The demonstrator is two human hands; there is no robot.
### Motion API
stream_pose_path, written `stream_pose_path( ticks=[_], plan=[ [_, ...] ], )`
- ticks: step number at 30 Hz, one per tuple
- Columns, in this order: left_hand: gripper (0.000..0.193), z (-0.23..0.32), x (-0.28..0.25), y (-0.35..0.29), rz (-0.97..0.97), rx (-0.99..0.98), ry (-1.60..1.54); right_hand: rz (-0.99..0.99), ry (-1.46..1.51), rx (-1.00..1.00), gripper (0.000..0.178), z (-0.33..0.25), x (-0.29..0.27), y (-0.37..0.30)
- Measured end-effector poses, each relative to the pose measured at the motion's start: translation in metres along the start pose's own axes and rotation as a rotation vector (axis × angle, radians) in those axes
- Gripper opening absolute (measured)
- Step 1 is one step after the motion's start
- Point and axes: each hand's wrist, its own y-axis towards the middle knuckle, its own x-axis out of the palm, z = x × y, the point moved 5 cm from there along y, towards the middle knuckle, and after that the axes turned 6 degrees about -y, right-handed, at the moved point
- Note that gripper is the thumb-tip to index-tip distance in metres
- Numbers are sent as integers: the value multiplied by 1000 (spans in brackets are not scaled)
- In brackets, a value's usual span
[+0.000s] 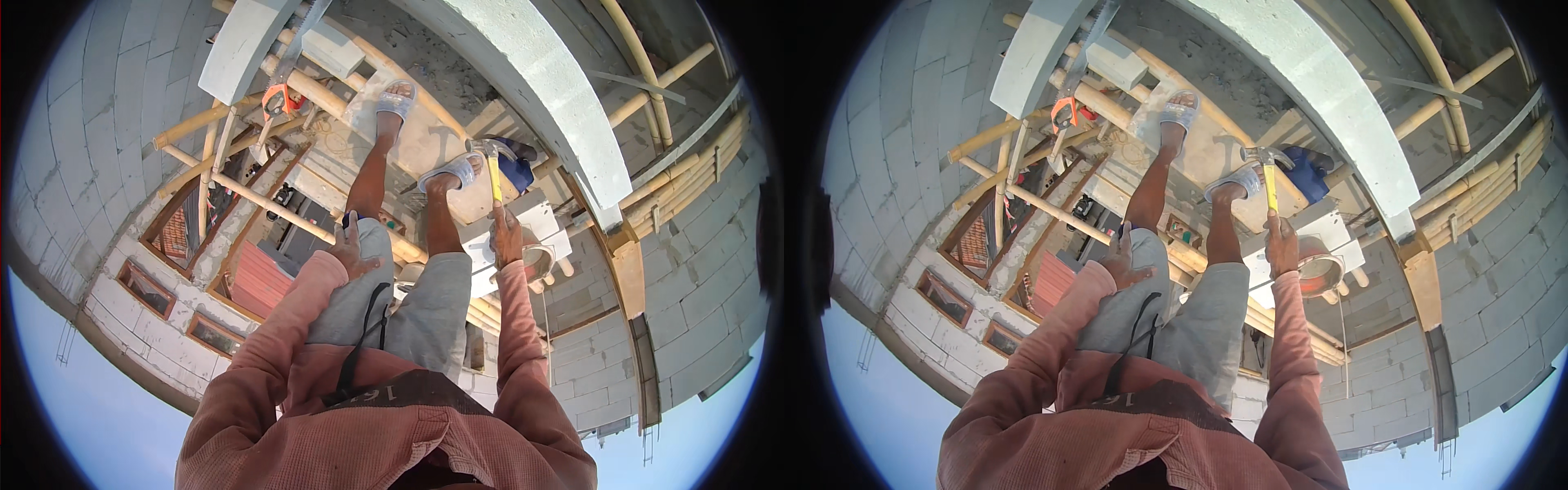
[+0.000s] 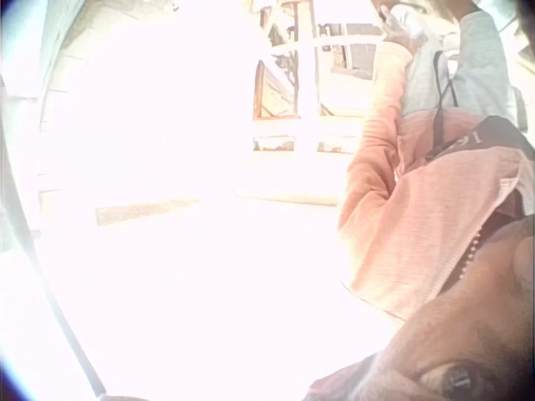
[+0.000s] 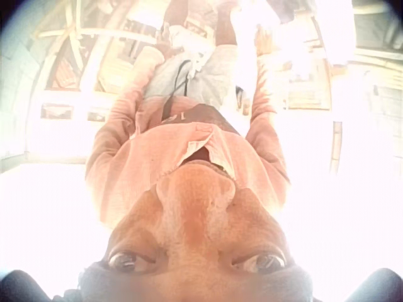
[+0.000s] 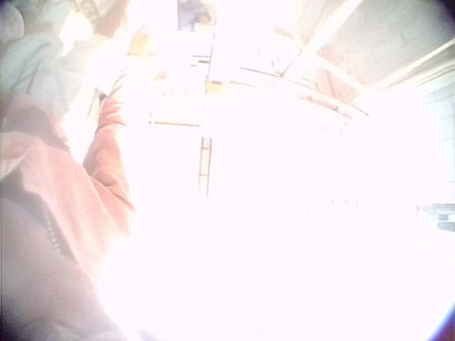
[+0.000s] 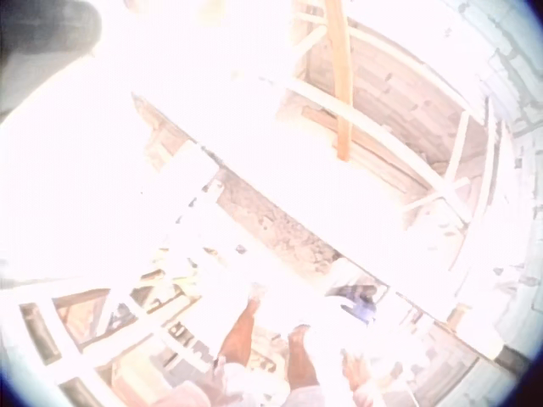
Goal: The person applies mortar onto a wall using a trowel, places a concrete block onto the mortar, and taps it into place with a hammer. The person then applies more mortar along the structure using the trowel and a bucket.
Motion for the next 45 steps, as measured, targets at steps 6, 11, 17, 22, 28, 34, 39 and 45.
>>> stream_pose_path(
  ticks=[6,11,17,22,28,34,39,45],
  plan=[
    [124,-5,31,4,244,-42,47,-83,259,484,60,203,55,92],
    [112,36,29,10,351,94,189,381,-16,346,71,346,75,167],
    [112,56,12,7,269,-94,345,159,-17,313,73,403,177,190],
    [113,69,3,12,222,-86,465,71,15,530,55,420,208,215],
    [113,94,-6,18,206,-126,670,223,179,547,57,393,188,190],
    [93,230,69,94,127,410,976,810,49,206,30,305,87,2],
    [97,350,222,253,-273,464,323,983,5,624,37,367,-20,-77],
    [78,394,339,366,-286,526,255,460,115,718,71,427,-67,7]
  ],
)
